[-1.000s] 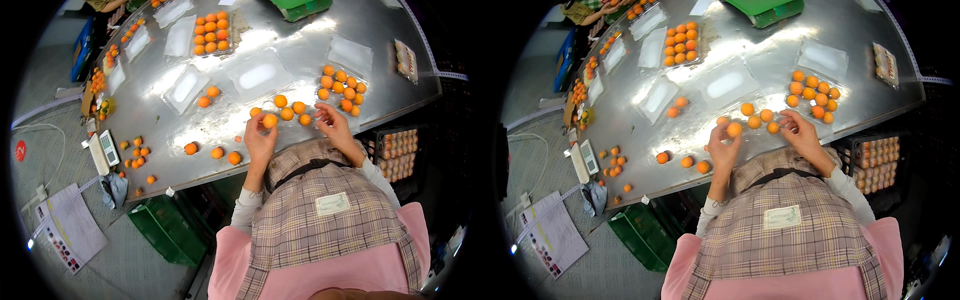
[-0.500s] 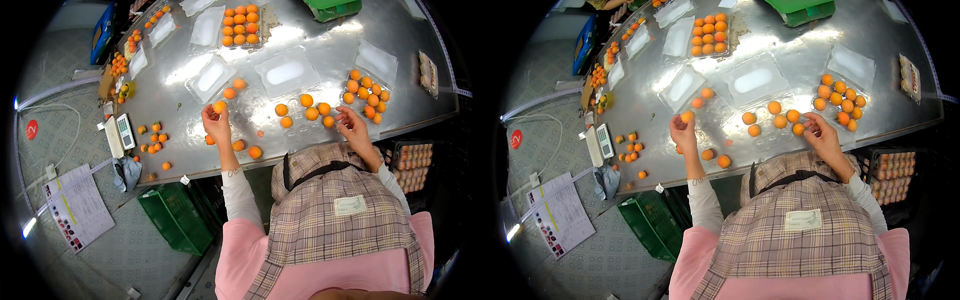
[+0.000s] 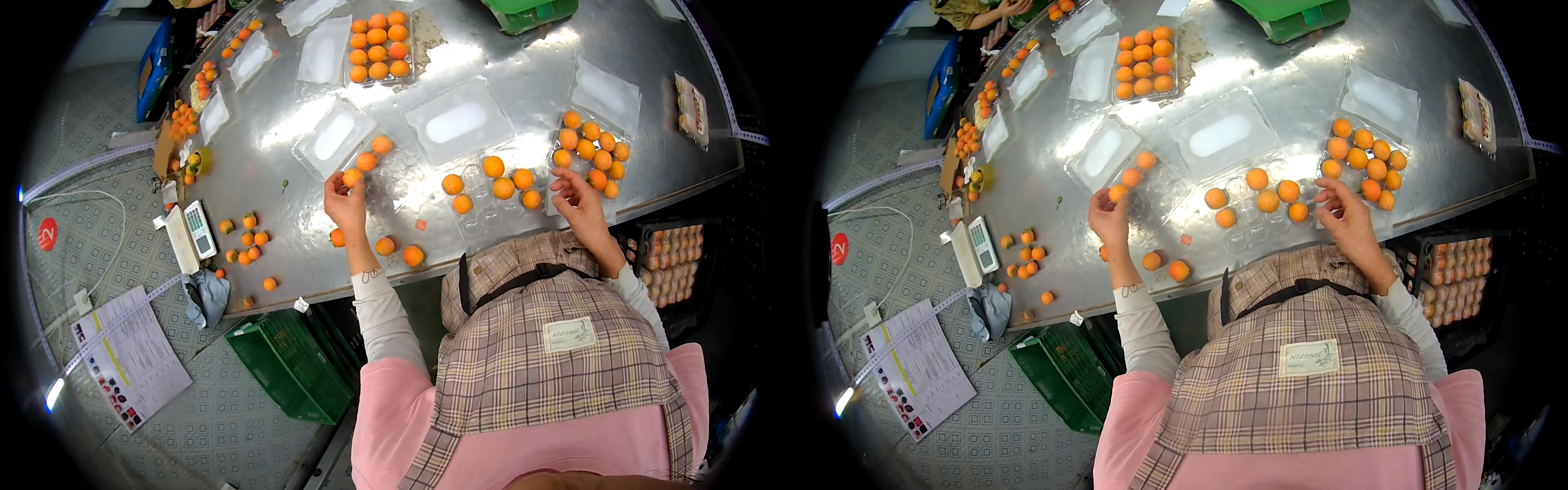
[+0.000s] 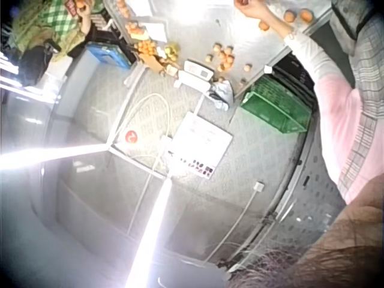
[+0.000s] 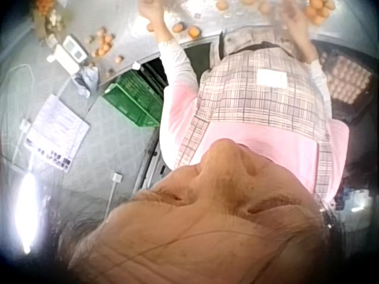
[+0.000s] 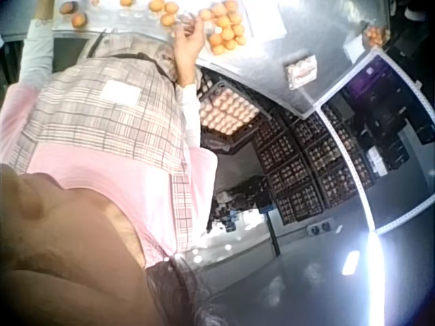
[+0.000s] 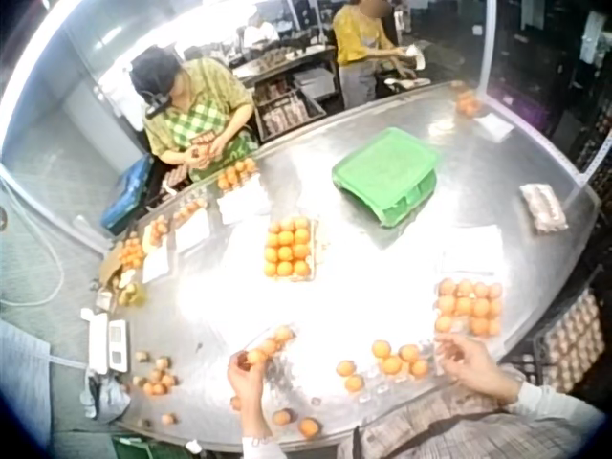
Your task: The person sorts small orange fruits on a metal table, picking them up one by one and placing them into clear plastic packaging trays. The person arranges the fruits neatly within the trays and occasionally moves completed packages aside.
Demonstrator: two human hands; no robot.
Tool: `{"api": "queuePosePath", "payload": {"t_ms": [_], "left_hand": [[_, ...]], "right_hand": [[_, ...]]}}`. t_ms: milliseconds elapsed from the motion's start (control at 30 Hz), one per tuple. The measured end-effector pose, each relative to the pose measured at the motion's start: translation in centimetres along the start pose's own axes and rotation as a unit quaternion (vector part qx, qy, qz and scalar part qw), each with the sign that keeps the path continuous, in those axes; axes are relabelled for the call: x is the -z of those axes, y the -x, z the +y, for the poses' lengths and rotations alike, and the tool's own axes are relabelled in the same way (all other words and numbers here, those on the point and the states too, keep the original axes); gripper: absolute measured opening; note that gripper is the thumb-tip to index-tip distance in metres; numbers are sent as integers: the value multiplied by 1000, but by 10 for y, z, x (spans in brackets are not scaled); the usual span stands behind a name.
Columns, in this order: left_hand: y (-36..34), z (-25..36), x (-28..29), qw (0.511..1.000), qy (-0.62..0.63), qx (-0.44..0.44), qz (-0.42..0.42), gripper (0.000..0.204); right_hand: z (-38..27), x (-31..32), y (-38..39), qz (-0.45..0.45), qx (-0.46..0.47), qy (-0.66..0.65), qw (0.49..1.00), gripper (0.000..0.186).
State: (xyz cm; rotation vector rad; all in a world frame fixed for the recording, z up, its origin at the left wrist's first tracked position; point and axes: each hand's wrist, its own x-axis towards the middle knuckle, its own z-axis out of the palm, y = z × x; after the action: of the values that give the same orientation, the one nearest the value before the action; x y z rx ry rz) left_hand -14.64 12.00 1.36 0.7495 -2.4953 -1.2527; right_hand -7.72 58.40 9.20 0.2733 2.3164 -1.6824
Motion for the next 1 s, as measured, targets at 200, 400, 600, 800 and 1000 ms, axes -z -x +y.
{"api": "queuePosePath", "payload": {"t_ms": [200,400,600,800,1000], "left_hand": [[10,9,1,998,52,-8,46,40],[46,34,-19,998,29,-62,4,39],[49,9,-45,994,-22,-92,48,37],[49,22,-48,998,-32,-49,19,38],[51,29,-42,995,-55,-74,25,39]], "right_hand": [[-8,-2,0,-7,-4,3,1000,47],[6,2,-2,14,-1,-11,1000,48],[19,57,-16,129,38,44,990,42],[33,102,-23,211,108,342,909,48],[12,56,-42,138,188,366,901,41]]}}
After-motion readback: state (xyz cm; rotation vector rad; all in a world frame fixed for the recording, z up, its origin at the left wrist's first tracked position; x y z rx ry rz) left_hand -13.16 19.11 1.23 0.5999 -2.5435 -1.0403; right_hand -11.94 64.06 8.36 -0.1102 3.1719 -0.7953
